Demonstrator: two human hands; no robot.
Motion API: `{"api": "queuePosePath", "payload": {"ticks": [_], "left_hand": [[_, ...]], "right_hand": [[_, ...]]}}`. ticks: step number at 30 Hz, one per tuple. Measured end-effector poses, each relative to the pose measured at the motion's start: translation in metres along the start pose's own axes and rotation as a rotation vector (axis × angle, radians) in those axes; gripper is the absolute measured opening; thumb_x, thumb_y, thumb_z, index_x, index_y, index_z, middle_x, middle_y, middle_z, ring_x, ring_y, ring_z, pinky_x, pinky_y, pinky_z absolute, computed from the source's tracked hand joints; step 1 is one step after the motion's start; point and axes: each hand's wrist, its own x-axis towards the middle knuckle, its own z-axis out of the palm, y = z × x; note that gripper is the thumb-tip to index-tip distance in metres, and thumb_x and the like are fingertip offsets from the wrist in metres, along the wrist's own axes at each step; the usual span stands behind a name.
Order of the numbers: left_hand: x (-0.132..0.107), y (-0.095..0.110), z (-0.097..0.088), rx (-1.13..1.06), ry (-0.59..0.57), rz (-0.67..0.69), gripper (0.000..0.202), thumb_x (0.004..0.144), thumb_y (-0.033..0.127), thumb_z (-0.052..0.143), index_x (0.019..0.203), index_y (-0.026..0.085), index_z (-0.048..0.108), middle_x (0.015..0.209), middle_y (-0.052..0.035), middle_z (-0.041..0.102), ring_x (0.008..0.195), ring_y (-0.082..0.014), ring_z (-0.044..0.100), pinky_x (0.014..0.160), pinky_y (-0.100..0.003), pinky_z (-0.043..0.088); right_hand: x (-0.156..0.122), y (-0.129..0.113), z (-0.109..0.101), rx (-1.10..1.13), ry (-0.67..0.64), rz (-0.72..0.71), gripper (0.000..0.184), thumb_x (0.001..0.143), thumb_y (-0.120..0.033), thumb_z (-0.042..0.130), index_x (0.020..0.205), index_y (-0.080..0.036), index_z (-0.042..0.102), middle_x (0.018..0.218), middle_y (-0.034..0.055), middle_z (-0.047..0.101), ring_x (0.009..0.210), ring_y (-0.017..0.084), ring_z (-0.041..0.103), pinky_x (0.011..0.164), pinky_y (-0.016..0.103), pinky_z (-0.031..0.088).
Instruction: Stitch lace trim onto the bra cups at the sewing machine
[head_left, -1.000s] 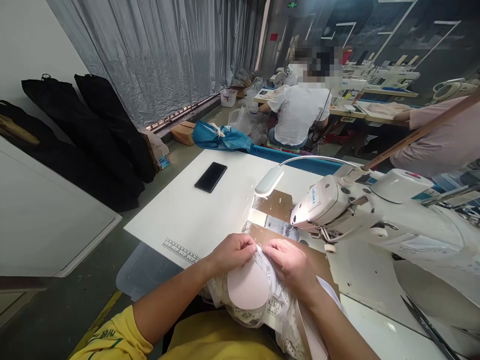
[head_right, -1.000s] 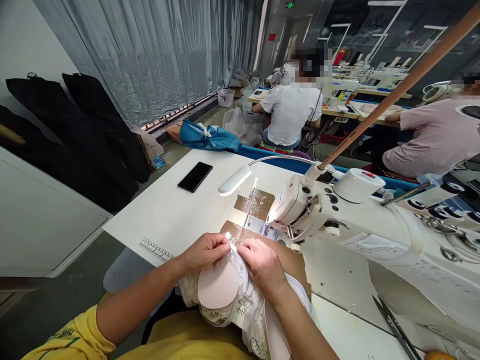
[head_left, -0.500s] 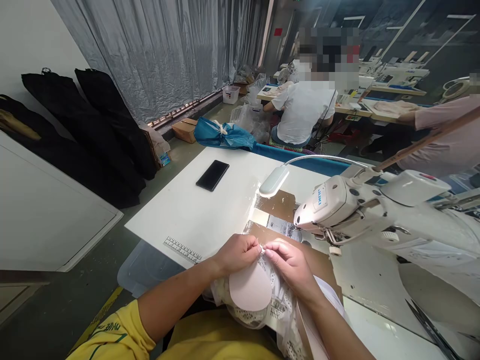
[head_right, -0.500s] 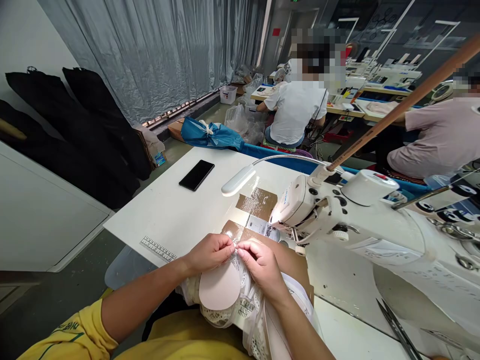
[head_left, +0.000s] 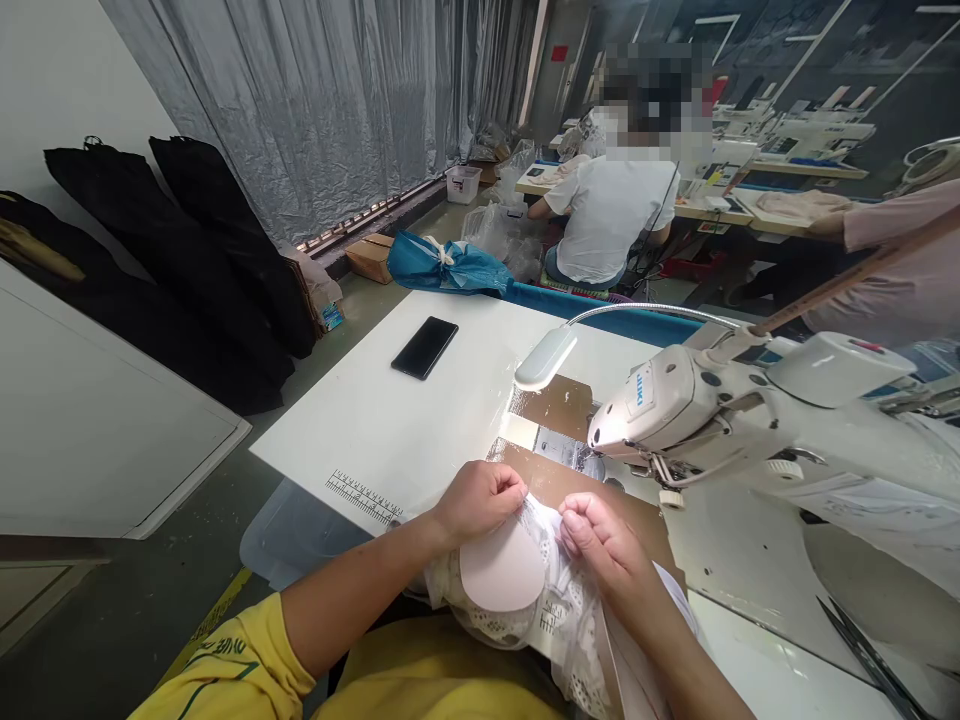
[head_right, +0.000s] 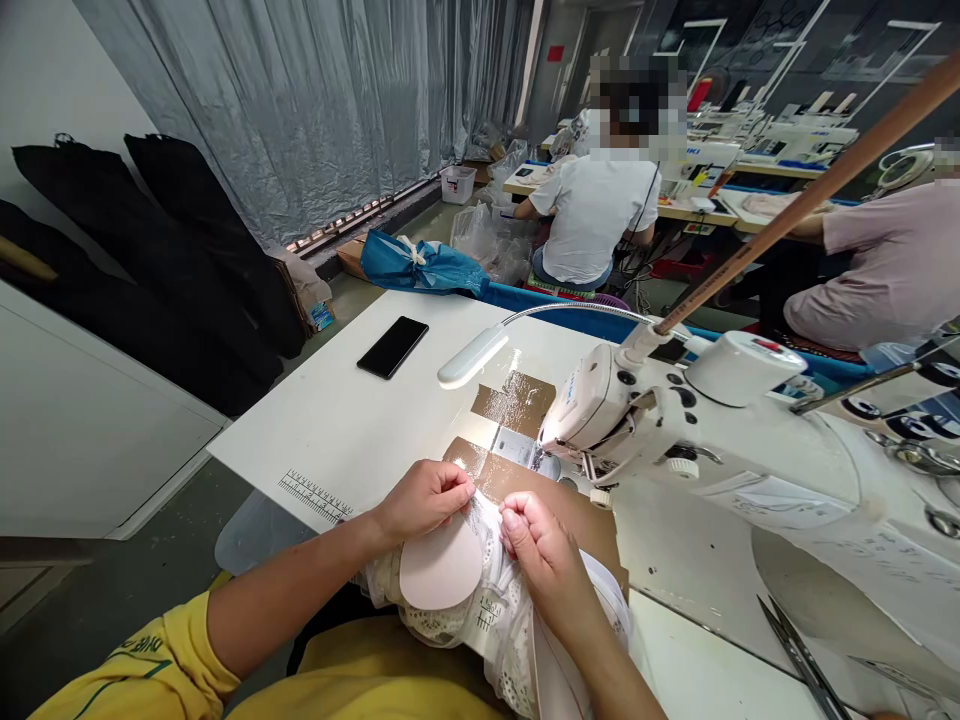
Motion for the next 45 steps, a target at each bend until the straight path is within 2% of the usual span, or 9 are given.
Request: {"api": "queuePosePath", "payload": {"ticks": [6,12,17,21,25,32,35,40,45], "left_hand": [[-0.001,-0.002,0.005,0.117,0.107,0.100,0.025,0.082,0.029,0.048,0.062,0.016,0.058,0.056,0.0025,0.054,0.056,-0.0109,0.047,0.056,-0.023,0.033],[0.002,-0.004,0.005,0.186,0.105,0.099,0.023,0.082,0.027,0.048,0.063,0.016,0.056,0.058,0.0023,0.054,0.056,-0.0104,0.045,0.055,-0.022,0.032],[0.005,-0.003,0.004,0.199,0.080,0.112,0.025,0.082,0.025,0.048,0.059,0.016,0.051,0.056,0.0031,0.051,0.054,-0.0095,0.043,0.053,-0.022,0.030],[0.004,-0.006,0.005,0.217,0.089,0.126,0.026,0.082,0.023,0.047,0.056,0.016,0.047,0.055,0.0039,0.050,0.053,-0.0086,0.043,0.052,-0.021,0.029],[0.004,-0.007,0.006,0.236,0.099,0.127,0.025,0.082,0.022,0.047,0.058,0.016,0.048,0.055,0.0039,0.050,0.053,-0.0087,0.043,0.053,-0.021,0.031],[0.004,-0.006,0.007,0.253,0.104,0.132,0.023,0.081,0.021,0.048,0.059,0.016,0.049,0.055,0.0034,0.051,0.054,-0.0090,0.044,0.053,-0.021,0.031],[0.004,-0.006,0.007,0.254,0.106,0.137,0.024,0.082,0.021,0.047,0.058,0.016,0.050,0.055,0.0034,0.051,0.054,-0.0089,0.043,0.054,-0.021,0.031],[0.003,-0.006,0.008,0.243,0.104,0.149,0.025,0.082,0.022,0.048,0.058,0.016,0.050,0.055,0.0037,0.051,0.054,-0.0085,0.043,0.054,-0.021,0.031],[0.005,-0.005,0.006,0.171,0.072,0.113,0.025,0.081,0.024,0.049,0.058,0.016,0.052,0.054,0.0044,0.049,0.054,-0.0082,0.042,0.053,-0.021,0.030]], "right_hand": [[-0.010,-0.007,0.000,0.018,-0.055,0.106,0.030,0.091,-0.049,0.042,0.085,-0.021,0.053,0.065,-0.0021,0.048,0.060,0.014,0.041,0.057,0.027,0.035],[-0.018,-0.010,0.001,0.085,-0.100,0.130,0.029,0.089,-0.047,0.045,0.084,-0.021,0.057,0.069,-0.0001,0.055,0.059,0.014,0.047,0.055,0.026,0.039],[-0.023,-0.017,-0.003,-0.064,-0.017,-0.055,0.023,0.088,-0.040,0.051,0.079,-0.022,0.063,0.084,0.0043,0.064,0.082,0.021,0.059,0.073,0.029,0.046],[-0.030,-0.023,-0.009,-0.066,0.028,-0.172,0.013,0.087,-0.031,0.055,0.080,-0.023,0.063,0.079,0.0016,0.063,0.077,0.018,0.059,0.069,0.026,0.047],[-0.040,-0.026,-0.011,0.006,0.033,-0.342,0.010,0.086,-0.021,0.055,0.082,-0.026,0.062,0.080,0.0007,0.064,0.086,0.019,0.060,0.079,0.028,0.048],[-0.058,-0.017,-0.008,0.131,0.050,-0.409,0.015,0.088,-0.019,0.053,0.092,-0.030,0.062,0.080,-0.0006,0.065,0.095,0.020,0.060,0.089,0.033,0.047],[-0.056,-0.014,-0.008,0.140,0.056,-0.365,0.012,0.089,-0.022,0.051,0.087,-0.028,0.061,0.077,-0.0014,0.064,0.089,0.019,0.061,0.086,0.033,0.048],[-0.034,-0.017,-0.006,-0.072,0.082,-0.052,0.022,0.092,-0.035,0.046,0.080,-0.024,0.060,0.071,-0.0007,0.060,0.065,0.015,0.057,0.060,0.025,0.046],[-0.007,-0.024,-0.009,-0.380,0.002,-0.099,0.024,0.091,-0.032,0.043,0.092,-0.023,0.066,0.089,0.0039,0.064,0.083,0.020,0.059,0.072,0.030,0.045]]}}
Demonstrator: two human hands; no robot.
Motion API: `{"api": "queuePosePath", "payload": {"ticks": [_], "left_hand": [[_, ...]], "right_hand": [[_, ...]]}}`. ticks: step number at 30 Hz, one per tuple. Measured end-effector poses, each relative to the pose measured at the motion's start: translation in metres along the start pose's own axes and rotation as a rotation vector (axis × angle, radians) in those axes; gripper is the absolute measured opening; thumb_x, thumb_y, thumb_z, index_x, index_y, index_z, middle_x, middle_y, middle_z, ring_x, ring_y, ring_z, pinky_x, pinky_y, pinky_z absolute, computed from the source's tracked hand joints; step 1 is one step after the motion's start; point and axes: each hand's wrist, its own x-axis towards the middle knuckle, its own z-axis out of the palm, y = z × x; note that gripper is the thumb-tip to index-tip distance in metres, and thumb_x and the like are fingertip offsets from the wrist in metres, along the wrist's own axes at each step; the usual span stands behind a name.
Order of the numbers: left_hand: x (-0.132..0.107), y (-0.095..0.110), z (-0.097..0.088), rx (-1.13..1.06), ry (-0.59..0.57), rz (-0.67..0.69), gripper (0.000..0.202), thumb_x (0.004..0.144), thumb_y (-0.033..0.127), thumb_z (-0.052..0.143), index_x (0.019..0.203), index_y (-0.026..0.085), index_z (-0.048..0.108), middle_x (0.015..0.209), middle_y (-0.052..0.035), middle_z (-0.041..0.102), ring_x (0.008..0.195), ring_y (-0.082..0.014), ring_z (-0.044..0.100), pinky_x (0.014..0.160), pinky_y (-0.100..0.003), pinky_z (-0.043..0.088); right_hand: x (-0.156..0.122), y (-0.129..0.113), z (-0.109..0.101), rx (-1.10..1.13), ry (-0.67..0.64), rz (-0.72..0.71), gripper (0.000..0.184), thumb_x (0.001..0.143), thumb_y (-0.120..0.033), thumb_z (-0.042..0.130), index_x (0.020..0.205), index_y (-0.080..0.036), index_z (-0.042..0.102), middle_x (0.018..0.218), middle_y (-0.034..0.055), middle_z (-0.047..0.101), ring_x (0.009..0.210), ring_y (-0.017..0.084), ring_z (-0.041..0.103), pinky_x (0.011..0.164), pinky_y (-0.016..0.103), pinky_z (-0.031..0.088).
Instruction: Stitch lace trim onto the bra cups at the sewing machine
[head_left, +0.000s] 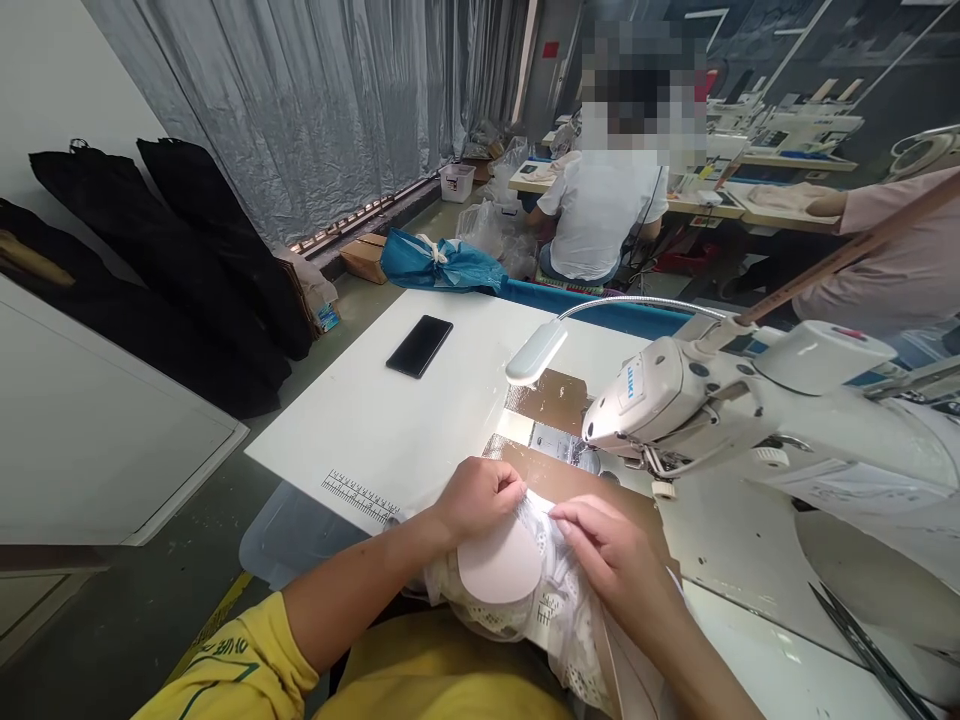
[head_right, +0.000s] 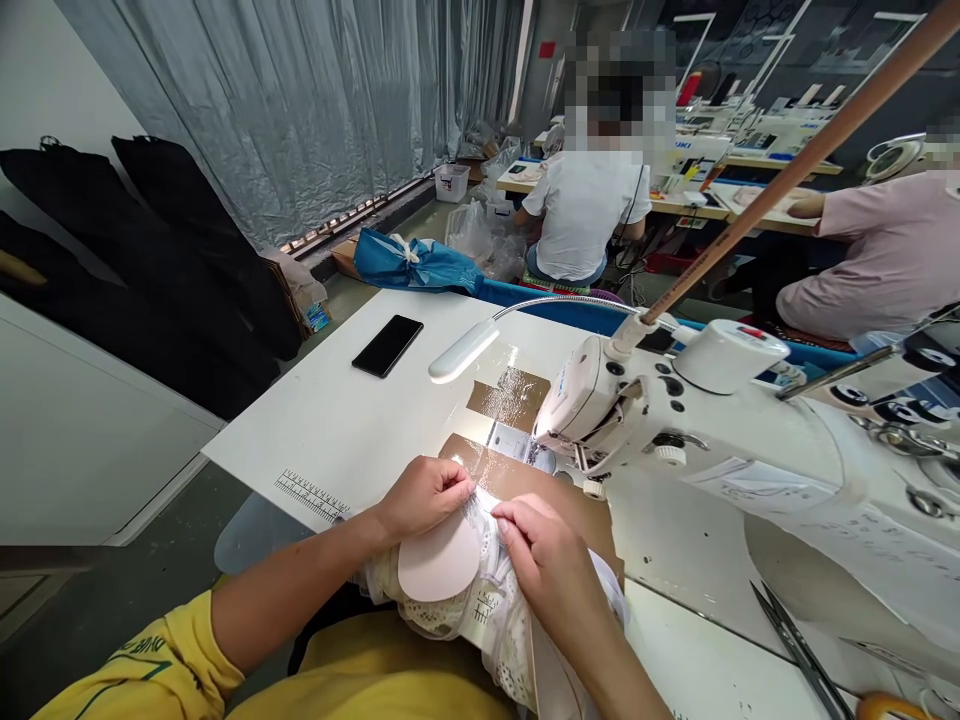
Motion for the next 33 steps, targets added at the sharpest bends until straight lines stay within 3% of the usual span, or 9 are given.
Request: {"api": "queuePosePath", "payload": {"ticks": [4,10,22,30,33], "left_hand": [[0.003,0.000,-0.004,-0.019,-0.040,-0.018,0.027,0.080,0.027,0.050,0.055,0.015,0.050,0.055,0.0037,0.049,0.054,-0.0087,0.041,0.052,-0.022,0.029],[0.005,-0.001,-0.008,-0.056,-0.102,-0.052,0.028,0.079,0.029,0.049,0.055,0.016,0.050,0.054,0.0036,0.051,0.053,-0.0091,0.044,0.051,-0.021,0.031],[0.004,0.000,-0.006,-0.003,-0.047,-0.052,0.027,0.078,0.027,0.050,0.055,0.015,0.054,0.056,0.0030,0.053,0.055,-0.0093,0.045,0.051,-0.022,0.030],[0.005,0.001,-0.006,0.018,-0.057,-0.054,0.028,0.080,0.028,0.051,0.056,0.015,0.055,0.057,0.0027,0.056,0.056,-0.0097,0.047,0.052,-0.022,0.031],[0.003,0.002,-0.008,0.023,-0.071,-0.049,0.023,0.082,0.028,0.051,0.065,0.016,0.059,0.058,0.0030,0.056,0.057,-0.0102,0.048,0.053,-0.022,0.034]], "right_hand": [[0.011,0.000,0.000,-0.158,0.005,0.017,0.027,0.090,-0.029,0.043,0.090,-0.026,0.070,0.079,0.0023,0.062,0.077,0.019,0.058,0.065,0.030,0.041],[0.015,-0.001,0.010,-0.186,0.057,0.024,0.024,0.088,-0.028,0.047,0.078,-0.023,0.068,0.073,0.0008,0.060,0.071,0.016,0.057,0.064,0.027,0.038],[0.019,0.002,0.025,-0.494,0.138,-0.104,0.029,0.089,-0.025,0.044,0.070,-0.020,0.065,0.065,0.0025,0.055,0.065,0.016,0.050,0.059,0.026,0.030],[0.021,0.004,0.026,-0.497,0.105,-0.076,0.028,0.089,-0.023,0.042,0.073,-0.019,0.065,0.068,0.0037,0.058,0.068,0.017,0.051,0.062,0.027,0.031],[0.022,0.005,0.026,-0.484,0.091,-0.050,0.028,0.089,-0.023,0.042,0.073,-0.019,0.065,0.068,0.0034,0.058,0.068,0.017,0.052,0.062,0.026,0.031]]}}
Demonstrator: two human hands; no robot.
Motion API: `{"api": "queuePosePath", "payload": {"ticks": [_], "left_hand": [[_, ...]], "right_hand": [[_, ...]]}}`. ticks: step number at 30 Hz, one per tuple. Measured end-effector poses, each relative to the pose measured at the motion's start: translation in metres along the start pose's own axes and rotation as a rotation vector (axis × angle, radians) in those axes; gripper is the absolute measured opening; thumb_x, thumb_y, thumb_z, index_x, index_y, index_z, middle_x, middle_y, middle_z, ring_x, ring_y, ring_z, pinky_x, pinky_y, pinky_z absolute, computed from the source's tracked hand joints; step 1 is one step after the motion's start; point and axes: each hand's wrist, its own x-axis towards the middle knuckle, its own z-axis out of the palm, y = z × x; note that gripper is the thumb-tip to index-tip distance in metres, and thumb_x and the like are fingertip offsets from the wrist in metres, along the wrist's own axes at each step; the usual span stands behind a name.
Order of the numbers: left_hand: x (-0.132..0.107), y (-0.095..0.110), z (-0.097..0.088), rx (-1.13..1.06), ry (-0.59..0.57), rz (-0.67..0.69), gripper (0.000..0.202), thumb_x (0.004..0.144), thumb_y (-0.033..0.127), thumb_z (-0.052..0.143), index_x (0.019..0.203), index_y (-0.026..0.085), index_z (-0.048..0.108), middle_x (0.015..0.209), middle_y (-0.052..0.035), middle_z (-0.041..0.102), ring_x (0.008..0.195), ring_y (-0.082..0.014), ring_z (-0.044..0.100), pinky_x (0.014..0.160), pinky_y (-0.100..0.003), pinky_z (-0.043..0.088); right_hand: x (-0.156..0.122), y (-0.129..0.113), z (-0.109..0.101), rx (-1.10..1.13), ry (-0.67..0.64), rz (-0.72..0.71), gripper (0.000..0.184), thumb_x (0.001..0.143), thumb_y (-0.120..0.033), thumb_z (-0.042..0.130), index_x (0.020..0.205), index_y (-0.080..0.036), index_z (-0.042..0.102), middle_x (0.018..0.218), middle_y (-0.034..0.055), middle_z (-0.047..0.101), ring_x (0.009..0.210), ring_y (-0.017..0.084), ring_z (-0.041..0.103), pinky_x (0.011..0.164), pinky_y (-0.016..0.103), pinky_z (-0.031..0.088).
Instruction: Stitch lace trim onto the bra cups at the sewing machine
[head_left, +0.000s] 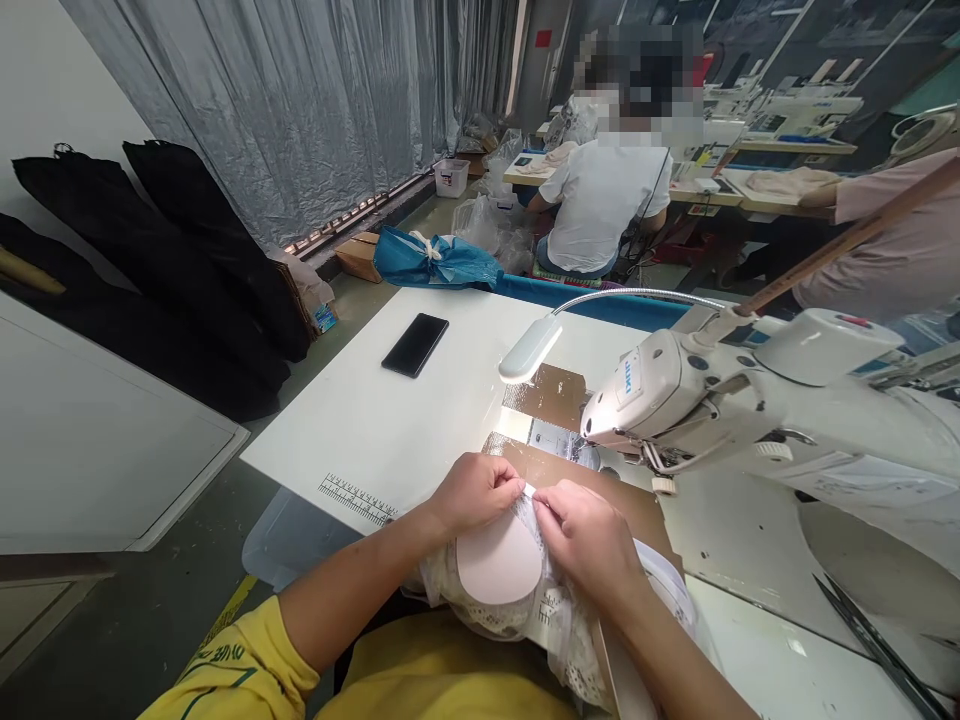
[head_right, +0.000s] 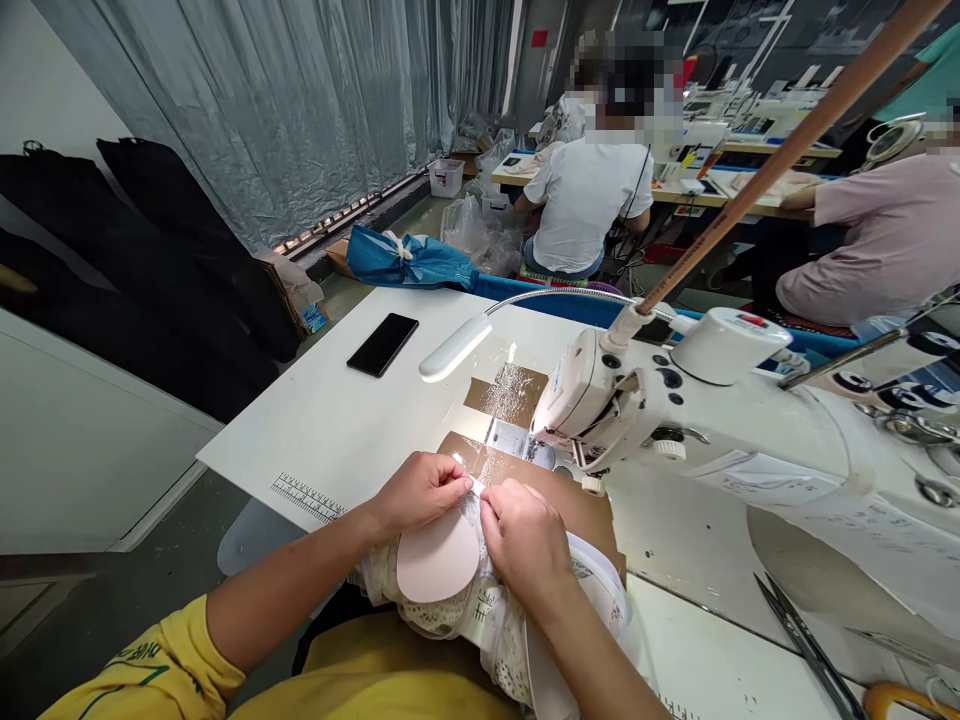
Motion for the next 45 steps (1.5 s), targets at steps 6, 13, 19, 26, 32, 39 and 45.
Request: {"api": "queuePosePath", "payload": {"ticks": [6,13,19,26,32,39,45], "left_hand": [[-0.016,0.001,0.000,0.256,0.158,0.258,0.017,0.085,0.021,0.049,0.096,0.016,0.061,0.081,-0.0025,0.060,0.071,-0.0133,0.054,0.065,-0.024,0.041],[-0.019,-0.006,0.015,0.720,0.010,0.481,0.022,0.091,0.021,0.040,0.083,0.016,0.060,0.073,-0.0030,0.057,0.060,-0.0140,0.051,0.053,-0.026,0.035],[-0.009,-0.015,0.028,0.789,-0.013,0.471,0.018,0.088,0.015,0.041,0.083,0.014,0.058,0.070,-0.0046,0.057,0.054,-0.0147,0.050,0.048,-0.027,0.033],[-0.001,-0.007,0.028,0.795,-0.104,0.450,0.016,0.074,0.004,0.045,0.079,0.013,0.058,0.068,-0.0060,0.059,0.055,-0.0170,0.053,0.047,-0.027,0.032],[-0.013,-0.007,0.012,0.728,-0.097,0.449,0.017,0.081,0.017,0.046,0.065,0.016,0.053,0.064,-0.0043,0.057,0.055,-0.0155,0.051,0.050,-0.028,0.033],[-0.019,-0.001,0.014,0.728,-0.055,0.448,0.018,0.083,0.029,0.050,0.087,0.016,0.063,0.077,-0.0046,0.063,0.063,-0.0164,0.054,0.053,-0.027,0.035],[-0.010,-0.003,0.029,0.684,-0.090,0.359,0.021,0.088,0.024,0.045,0.089,0.018,0.065,0.074,-0.0040,0.066,0.063,-0.0167,0.057,0.052,-0.027,0.032]], "right_hand": [[0.005,0.000,-0.003,0.030,-0.055,0.034,0.028,0.088,-0.023,0.042,0.068,-0.020,0.062,0.068,0.0021,0.059,0.065,0.015,0.053,0.058,0.025,0.031],[0.019,0.001,-0.010,0.039,-0.162,0.031,0.025,0.081,-0.018,0.044,0.061,-0.020,0.059,0.067,0.0015,0.061,0.064,0.014,0.053,0.055,0.025,0.028],[0.028,0.002,-0.018,0.050,-0.222,0.011,0.022,0.074,-0.013,0.045,0.054,-0.019,0.052,0.062,0.0003,0.059,0.060,0.013,0.050,0.054,0.024,0.026],[0.028,0.000,-0.020,0.056,-0.250,0.029,0.021,0.072,-0.011,0.043,0.056,-0.019,0.053,0.064,0.0010,0.061,0.061,0.014,0.051,0.054,0.024,0.028],[0.026,-0.002,-0.021,0.063,-0.259,0.046,0.023,0.077,-0.015,0.043,0.061,-0.020,0.058,0.068,0.0010,0.062,0.066,0.015,0.053,0.056,0.024,0.030],[0.027,-0.003,-0.021,0.042,-0.250,0.051,0.023,0.074,-0.013,0.042,0.053,-0.019,0.050,0.059,0.0006,0.056,0.058,0.014,0.048,0.052,0.025,0.026],[0.026,-0.001,-0.017,0.024,-0.264,0.049,0.021,0.072,-0.011,0.043,0.060,-0.019,0.059,0.068,0.0014,0.062,0.066,0.015,0.054,0.057,0.024,0.030]]}}
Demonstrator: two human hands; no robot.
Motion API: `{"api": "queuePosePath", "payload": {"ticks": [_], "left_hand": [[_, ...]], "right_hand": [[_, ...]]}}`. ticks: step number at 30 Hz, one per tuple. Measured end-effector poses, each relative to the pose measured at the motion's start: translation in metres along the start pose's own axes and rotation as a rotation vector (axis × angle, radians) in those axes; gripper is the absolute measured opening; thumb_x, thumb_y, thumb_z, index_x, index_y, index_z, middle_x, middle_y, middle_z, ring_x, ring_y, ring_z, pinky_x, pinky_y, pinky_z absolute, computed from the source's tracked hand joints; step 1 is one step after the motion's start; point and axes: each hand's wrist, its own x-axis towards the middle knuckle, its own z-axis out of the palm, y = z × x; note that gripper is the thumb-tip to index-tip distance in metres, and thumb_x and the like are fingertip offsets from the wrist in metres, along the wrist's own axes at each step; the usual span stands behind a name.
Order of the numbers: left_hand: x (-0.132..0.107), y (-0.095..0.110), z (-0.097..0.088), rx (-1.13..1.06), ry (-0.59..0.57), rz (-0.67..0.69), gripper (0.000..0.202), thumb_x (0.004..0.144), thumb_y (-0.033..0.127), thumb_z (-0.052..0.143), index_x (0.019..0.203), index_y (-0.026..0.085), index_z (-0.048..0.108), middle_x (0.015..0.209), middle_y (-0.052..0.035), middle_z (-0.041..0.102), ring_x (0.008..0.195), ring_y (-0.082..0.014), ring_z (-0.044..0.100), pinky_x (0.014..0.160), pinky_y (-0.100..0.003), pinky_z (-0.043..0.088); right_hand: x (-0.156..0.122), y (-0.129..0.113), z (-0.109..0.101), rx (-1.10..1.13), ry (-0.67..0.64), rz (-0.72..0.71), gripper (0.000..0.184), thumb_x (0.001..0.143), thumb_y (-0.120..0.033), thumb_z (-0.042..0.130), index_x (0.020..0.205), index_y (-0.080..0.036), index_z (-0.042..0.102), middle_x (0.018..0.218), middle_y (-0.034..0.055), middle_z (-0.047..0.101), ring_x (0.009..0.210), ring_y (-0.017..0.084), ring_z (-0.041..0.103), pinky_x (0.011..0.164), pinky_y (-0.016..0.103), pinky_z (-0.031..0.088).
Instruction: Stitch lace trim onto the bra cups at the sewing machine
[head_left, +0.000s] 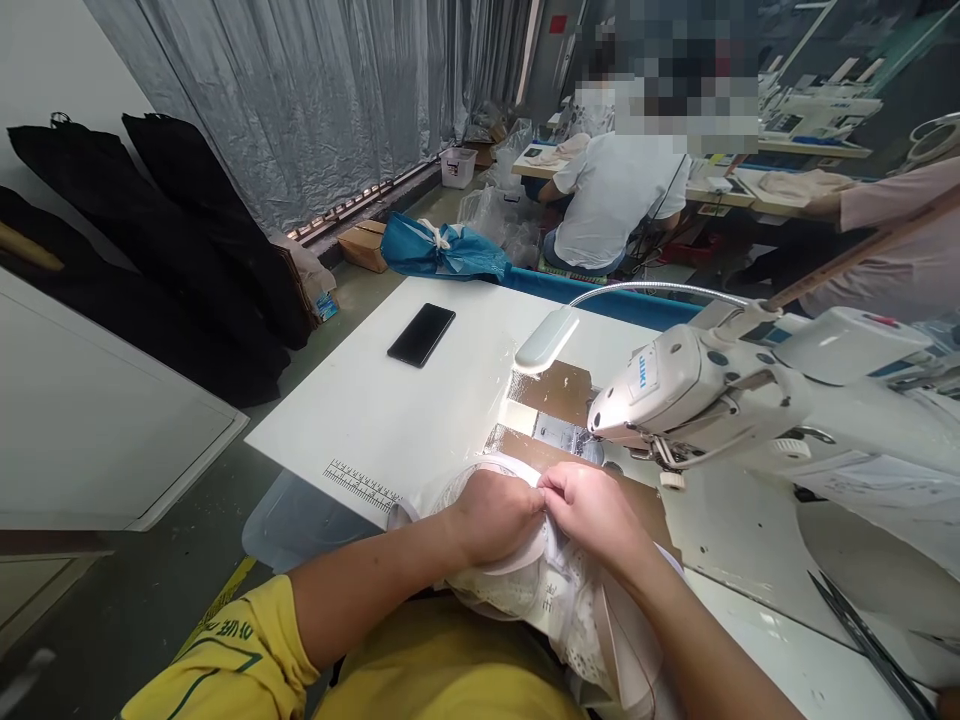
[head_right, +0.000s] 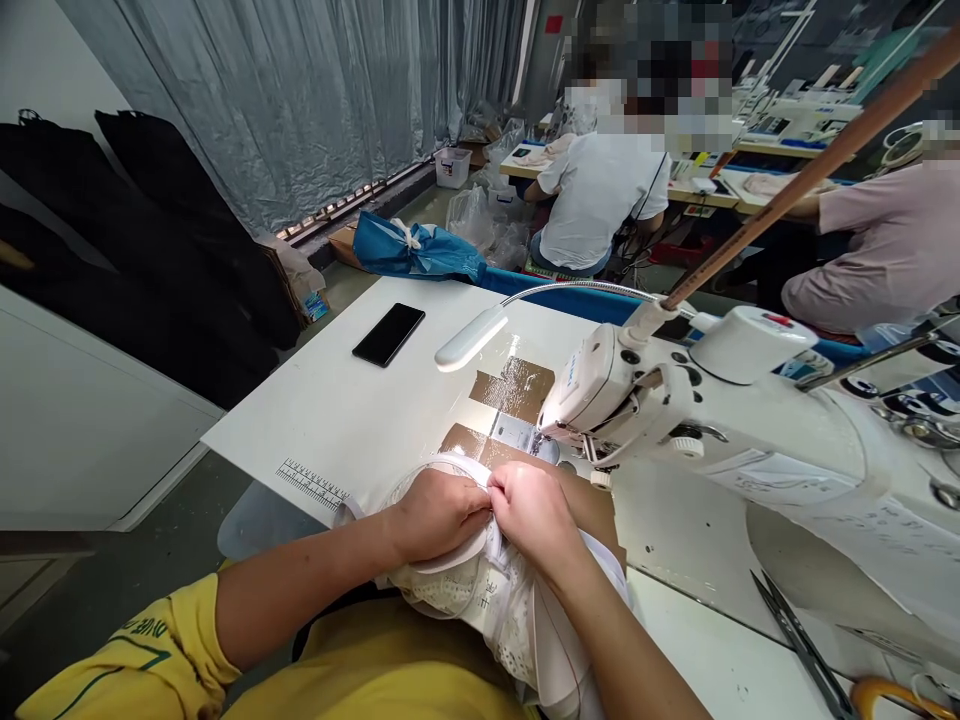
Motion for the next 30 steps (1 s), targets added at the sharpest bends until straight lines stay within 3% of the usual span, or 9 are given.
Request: {"api": "queuePosePath", "payload": {"ticks": [6,14,18,22,26,30], "left_hand": [[-0.011,-0.001,-0.002,-0.022,0.059,0.023,0.019,0.086,0.022,0.044,0.074,0.016,0.057,0.071,-0.0030,0.064,0.060,-0.0143,0.053,0.052,-0.027,0.029],[-0.032,-0.003,-0.017,-0.027,0.025,0.064,0.022,0.087,0.022,0.043,0.066,0.017,0.049,0.067,-0.0013,0.059,0.058,-0.0122,0.047,0.053,-0.026,0.029],[-0.026,0.000,-0.020,-0.029,0.058,0.022,0.018,0.084,0.029,0.049,0.071,0.017,0.053,0.072,-0.0018,0.058,0.062,-0.0132,0.049,0.054,-0.026,0.032],[-0.014,0.000,-0.017,-0.007,0.032,0.010,0.015,0.080,0.028,0.053,0.088,0.017,0.059,0.082,-0.0025,0.061,0.066,-0.0144,0.052,0.054,-0.026,0.035],[-0.010,-0.004,-0.006,0.042,-0.030,0.074,0.019,0.087,0.022,0.044,0.076,0.017,0.059,0.074,-0.0012,0.061,0.062,-0.0134,0.051,0.053,-0.027,0.033],[-0.015,-0.006,-0.003,0.035,0.014,0.085,0.024,0.089,0.021,0.041,0.072,0.015,0.057,0.072,-0.0027,0.060,0.061,-0.0134,0.051,0.053,-0.027,0.033]], "right_hand": [[-0.004,0.001,0.005,-0.012,0.042,0.004,0.023,0.078,-0.014,0.044,0.067,-0.020,0.064,0.073,0.0019,0.065,0.070,0.016,0.057,0.059,0.024,0.032],[-0.006,0.002,0.011,-0.023,0.077,0.016,0.024,0.081,-0.016,0.043,0.066,-0.020,0.062,0.070,0.0010,0.062,0.069,0.015,0.055,0.058,0.024,0.031],[-0.006,0.002,0.012,-0.035,0.073,0.030,0.023,0.080,-0.015,0.044,0.066,-0.019,0.061,0.071,0.0016,0.063,0.068,0.015,0.055,0.058,0.024,0.030],[-0.005,0.003,0.012,-0.046,0.068,0.038,0.022,0.081,-0.017,0.046,0.065,-0.019,0.061,0.072,0.0021,0.063,0.068,0.015,0.055,0.058,0.024,0.030],[-0.006,0.003,0.012,-0.043,0.063,0.034,0.021,0.082,-0.017,0.046,0.071,-0.020,0.064,0.076,0.0010,0.065,0.072,0.015,0.056,0.061,0.023,0.033],[-0.008,0.001,0.012,-0.049,0.071,0.037,0.023,0.084,-0.018,0.045,0.070,-0.020,0.063,0.074,0.0008,0.064,0.071,0.015,0.056,0.061,0.024,0.032]]}}
